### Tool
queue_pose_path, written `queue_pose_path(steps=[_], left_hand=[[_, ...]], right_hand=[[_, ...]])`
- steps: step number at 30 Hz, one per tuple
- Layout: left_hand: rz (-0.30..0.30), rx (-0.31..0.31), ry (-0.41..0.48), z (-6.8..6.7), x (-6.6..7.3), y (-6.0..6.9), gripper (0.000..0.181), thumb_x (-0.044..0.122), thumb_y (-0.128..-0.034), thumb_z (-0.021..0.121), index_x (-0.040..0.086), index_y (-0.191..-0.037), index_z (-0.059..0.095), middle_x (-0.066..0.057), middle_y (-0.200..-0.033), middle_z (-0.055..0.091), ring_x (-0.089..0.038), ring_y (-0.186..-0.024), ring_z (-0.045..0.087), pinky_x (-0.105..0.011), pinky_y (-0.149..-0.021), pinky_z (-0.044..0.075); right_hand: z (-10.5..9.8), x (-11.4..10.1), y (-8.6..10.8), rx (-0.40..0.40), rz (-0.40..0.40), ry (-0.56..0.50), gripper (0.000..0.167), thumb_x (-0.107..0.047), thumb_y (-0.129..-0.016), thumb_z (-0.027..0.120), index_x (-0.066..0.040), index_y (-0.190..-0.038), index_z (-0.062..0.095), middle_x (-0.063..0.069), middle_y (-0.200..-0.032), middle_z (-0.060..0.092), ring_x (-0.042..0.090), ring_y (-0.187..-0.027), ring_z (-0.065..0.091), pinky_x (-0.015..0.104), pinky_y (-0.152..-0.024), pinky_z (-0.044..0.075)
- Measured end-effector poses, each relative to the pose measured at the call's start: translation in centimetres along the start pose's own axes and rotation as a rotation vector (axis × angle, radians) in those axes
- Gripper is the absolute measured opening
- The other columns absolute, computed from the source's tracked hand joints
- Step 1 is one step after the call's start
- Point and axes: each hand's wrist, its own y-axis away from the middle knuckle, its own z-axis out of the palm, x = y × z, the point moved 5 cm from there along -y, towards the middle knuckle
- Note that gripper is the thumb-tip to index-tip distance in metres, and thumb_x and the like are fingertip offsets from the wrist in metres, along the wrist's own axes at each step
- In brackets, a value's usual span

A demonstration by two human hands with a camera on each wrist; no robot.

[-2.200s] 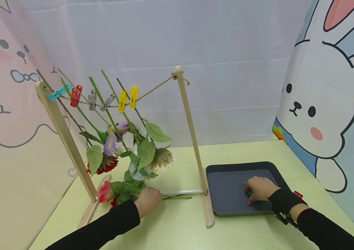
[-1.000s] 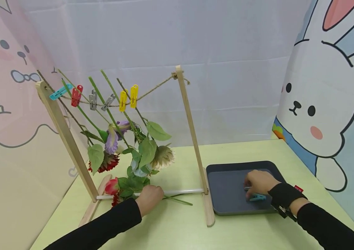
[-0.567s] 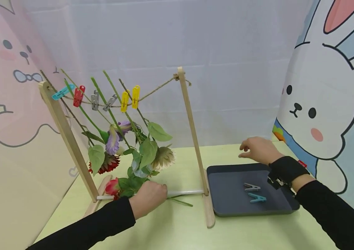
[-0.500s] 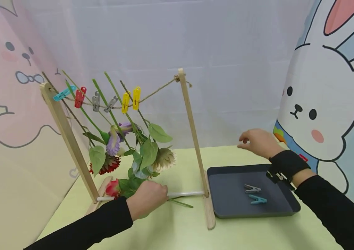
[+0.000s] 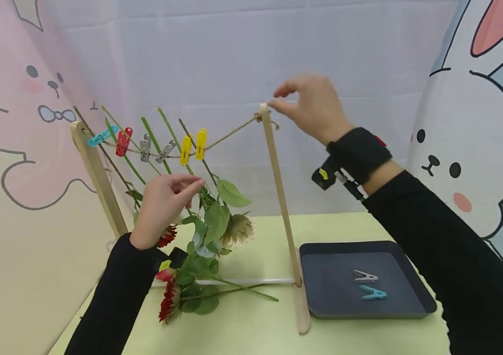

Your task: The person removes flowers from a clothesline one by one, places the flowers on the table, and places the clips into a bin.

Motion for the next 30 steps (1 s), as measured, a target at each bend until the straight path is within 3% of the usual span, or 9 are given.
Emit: queue_pose_path(steps=[2, 4, 6, 8, 11, 15, 19, 26, 30], left_hand=[[-0.104, 0.024, 0.102, 1.0, -2.9, -1.4, 0.045, 0.049, -0.089, 0.052, 0.02, -0.123, 0.057, 0.003, -0.063, 0.062, -0.012, -0.053, 0.05, -0.029, -0.054, 0.028], [-0.183, 0.035, 0.096, 2.4, -5.2, -2.4, 0.05, 0.052, -0.0886, 0.05, 0.024, -0.129, 0.051, 0.002, -0.066, 0.064, -0.017, -0.054, 0.052, -0.032, -0.053, 0.031], [-0.226, 0.05, 0.087, 3.1, -6.1, -3.1, 0.051, 0.053, -0.0884, 0.049, 0.025, -0.131, 0.048, 0.0, -0.067, 0.065, -0.018, -0.052, 0.051, -0.033, -0.051, 0.029], [-0.284, 0.041, 0.067, 2.4, -3.7, -2.9, 0.048, 0.046, -0.0924, 0.048, 0.018, -0.131, 0.05, -0.008, -0.068, 0.065, -0.019, -0.049, 0.047, -0.034, -0.049, 0.028], [-0.305, 0.055, 0.148, 1.7, -1.4, -2.6, 0.043, 0.038, -0.0943, 0.049, 0.01, -0.126, 0.055, -0.015, -0.066, 0.062, -0.013, -0.041, 0.035, -0.027, -0.047, 0.024], [-0.317, 0.069, 0.187, 2.1, -1.2, -2.8, 0.037, 0.035, -0.0939, 0.051, 0.008, -0.116, 0.062, -0.022, -0.065, 0.061, -0.01, -0.037, 0.029, -0.024, -0.043, 0.023], [-0.287, 0.088, 0.174, 2.5, -1.3, -2.9, 0.032, 0.032, -0.0941, 0.051, 0.007, -0.107, 0.066, -0.022, -0.064, 0.06, -0.014, -0.038, 0.033, -0.025, -0.043, 0.024], [-0.236, 0.125, 0.17, 2.2, -1.0, -3.0, 0.027, 0.027, -0.0944, 0.052, 0.007, -0.1, 0.069, -0.011, -0.054, 0.055, -0.013, -0.036, 0.032, -0.026, -0.041, 0.024], [-0.24, 0.126, 0.184, 2.2, -1.1, -3.1, 0.027, 0.027, -0.0951, 0.051, 0.008, -0.102, 0.069, -0.017, -0.056, 0.055, -0.012, -0.036, 0.031, -0.026, -0.041, 0.023]], right_hand=[[0.5, -2.5, -1.1, 0.054, -0.076, 0.016, 0.024, -0.019, -0.086, 0.064, 0.002, -0.099, 0.069, 0.022, -0.099, 0.064, 0.035, -0.098, 0.054, 0.043, -0.086, 0.039], [1.4, -4.8, -1.9, 0.068, -0.132, 0.029, 0.023, -0.018, -0.086, 0.064, 0.001, -0.099, 0.068, 0.02, -0.099, 0.064, 0.034, -0.099, 0.052, 0.041, -0.088, 0.039], [2.7, -6.5, -2.6, 0.023, -0.157, 0.026, 0.025, -0.02, -0.087, 0.064, 0.001, -0.1, 0.068, 0.018, -0.101, 0.063, 0.033, -0.103, 0.051, 0.039, -0.093, 0.038], [4.5, -7.6, -3.3, -0.087, -0.141, 0.011, 0.028, -0.022, -0.088, 0.063, 0.0, -0.105, 0.067, 0.016, -0.105, 0.063, 0.031, -0.107, 0.051, 0.037, -0.095, 0.038], [7.4, -8.4, -3.9, -0.323, -0.058, -0.033, 0.038, -0.028, -0.09, 0.06, -0.001, -0.117, 0.061, 0.016, -0.116, 0.06, 0.029, -0.112, 0.051, 0.036, -0.097, 0.038], [9.9, -8.4, -3.9, -0.528, 0.052, -0.091, 0.039, -0.032, -0.091, 0.056, -0.003, -0.116, 0.062, 0.014, -0.121, 0.06, 0.028, -0.107, 0.056, 0.035, -0.09, 0.044], [10.7, -8.0, -3.7, -0.565, 0.075, -0.111, 0.03, -0.03, -0.089, 0.06, -0.005, -0.102, 0.069, 0.013, -0.114, 0.064, 0.027, -0.098, 0.06, 0.035, -0.086, 0.046], [10.4, -7.5, -3.7, -0.551, 0.2, -0.215, 0.034, -0.027, -0.085, 0.066, -0.006, -0.111, 0.066, 0.011, -0.119, 0.061, 0.025, -0.107, 0.056, 0.035, -0.087, 0.046], [10.4, -7.4, -3.9, -0.543, 0.242, -0.261, 0.03, -0.025, -0.083, 0.068, -0.006, -0.106, 0.068, 0.01, -0.118, 0.061, 0.025, -0.104, 0.055, 0.035, -0.086, 0.045]])
